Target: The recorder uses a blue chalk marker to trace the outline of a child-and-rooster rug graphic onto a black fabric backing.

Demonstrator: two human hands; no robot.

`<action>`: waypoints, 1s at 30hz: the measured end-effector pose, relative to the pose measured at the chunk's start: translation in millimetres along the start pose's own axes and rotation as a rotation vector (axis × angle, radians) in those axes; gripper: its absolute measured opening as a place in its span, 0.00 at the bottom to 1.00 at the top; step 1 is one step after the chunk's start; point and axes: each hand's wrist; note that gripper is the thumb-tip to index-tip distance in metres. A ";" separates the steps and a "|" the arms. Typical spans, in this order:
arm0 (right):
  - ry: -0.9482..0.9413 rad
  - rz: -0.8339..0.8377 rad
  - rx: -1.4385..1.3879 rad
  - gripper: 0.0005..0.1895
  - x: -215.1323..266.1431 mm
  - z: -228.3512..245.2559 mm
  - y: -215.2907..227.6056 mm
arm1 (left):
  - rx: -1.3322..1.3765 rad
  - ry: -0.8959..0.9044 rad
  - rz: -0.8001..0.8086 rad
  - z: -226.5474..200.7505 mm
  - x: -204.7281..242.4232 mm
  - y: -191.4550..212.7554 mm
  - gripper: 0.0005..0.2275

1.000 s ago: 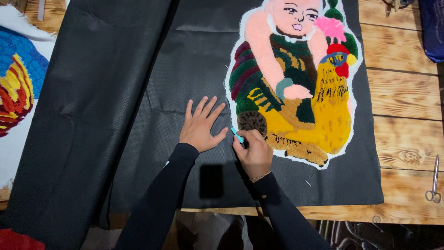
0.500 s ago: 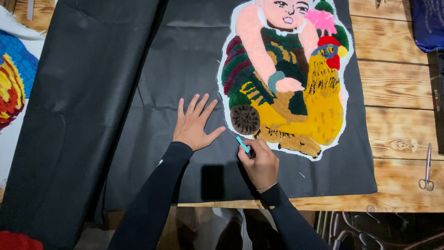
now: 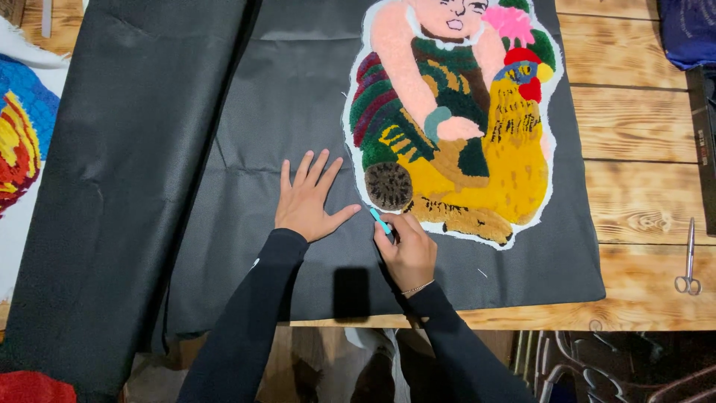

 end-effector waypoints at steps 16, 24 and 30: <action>0.017 -0.104 0.028 0.07 18.7 -15.8 29.7 | -0.020 0.003 0.005 -1.9 0.8 0.2 0.40; 0.020 -0.136 0.041 0.07 24.1 -27.3 45.0 | -0.029 0.008 0.047 -2.2 -1.2 1.4 0.41; 0.015 -0.147 0.055 0.06 26.4 -27.7 56.5 | -0.036 0.008 0.064 -2.5 -2.0 2.0 0.41</action>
Point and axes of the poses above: each hand's wrist, its own x-axis away from the middle knuckle, its own y-axis out of the back of the hand, z = x × y, and after that the axes turned 11 degrees about -x, right-handed
